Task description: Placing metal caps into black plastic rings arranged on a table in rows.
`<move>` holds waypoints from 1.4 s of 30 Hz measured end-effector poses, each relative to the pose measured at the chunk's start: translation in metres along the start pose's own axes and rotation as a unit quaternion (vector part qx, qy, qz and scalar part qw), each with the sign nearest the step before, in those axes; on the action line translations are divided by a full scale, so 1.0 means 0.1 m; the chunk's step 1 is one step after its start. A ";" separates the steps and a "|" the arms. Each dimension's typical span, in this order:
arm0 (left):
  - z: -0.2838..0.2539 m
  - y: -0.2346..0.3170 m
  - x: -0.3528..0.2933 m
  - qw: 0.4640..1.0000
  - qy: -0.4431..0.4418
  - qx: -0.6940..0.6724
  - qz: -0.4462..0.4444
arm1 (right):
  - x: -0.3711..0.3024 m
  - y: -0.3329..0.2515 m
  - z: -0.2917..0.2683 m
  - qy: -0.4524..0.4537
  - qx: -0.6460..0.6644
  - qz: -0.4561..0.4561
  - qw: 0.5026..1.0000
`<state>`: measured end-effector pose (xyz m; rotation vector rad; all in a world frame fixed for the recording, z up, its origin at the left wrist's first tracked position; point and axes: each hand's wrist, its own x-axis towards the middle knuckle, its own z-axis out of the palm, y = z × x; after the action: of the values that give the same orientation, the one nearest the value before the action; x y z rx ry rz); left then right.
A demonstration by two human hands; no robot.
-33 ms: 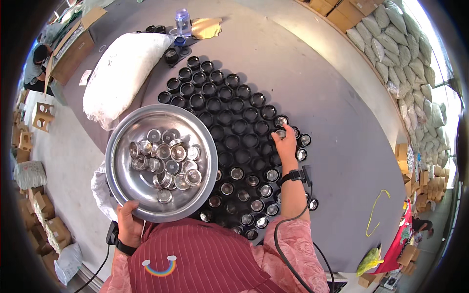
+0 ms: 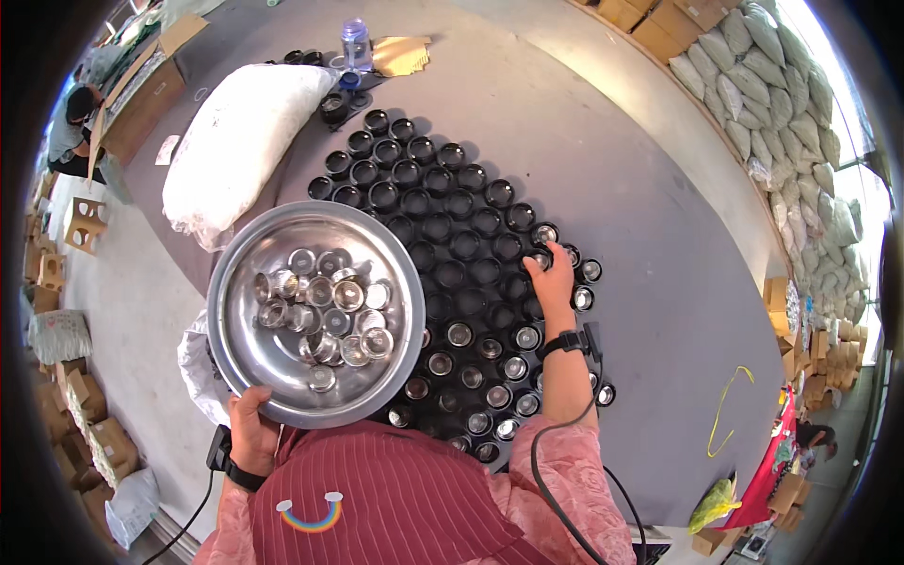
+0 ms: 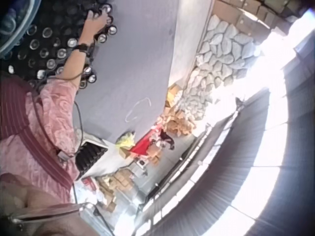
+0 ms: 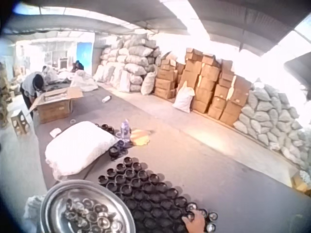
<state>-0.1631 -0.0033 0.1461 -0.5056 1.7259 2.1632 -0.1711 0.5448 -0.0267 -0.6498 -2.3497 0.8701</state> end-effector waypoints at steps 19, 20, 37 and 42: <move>0.06 0.08 0.14 0.988 -0.078 -0.082 -0.104 | -1.37 -3.15 -0.27 -0.358 -0.082 -0.181 0.912; 0.04 0.09 0.19 0.986 -0.087 -0.078 -0.117 | -1.48 -3.21 -0.23 -0.329 -0.078 -0.199 0.920; -0.85 0.67 1.21 0.969 -0.191 -0.049 -0.151 | -1.95 -4.47 1.02 -0.296 -0.146 -0.150 0.932; -1.06 0.82 1.44 0.959 -0.230 -0.040 -0.158 | -1.98 -4.72 1.25 -0.274 -0.140 -0.062 0.949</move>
<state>-0.3209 -0.1190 0.1275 -0.2479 1.2215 1.9321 -0.2205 0.0540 0.1582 -0.3894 -3.0177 0.7323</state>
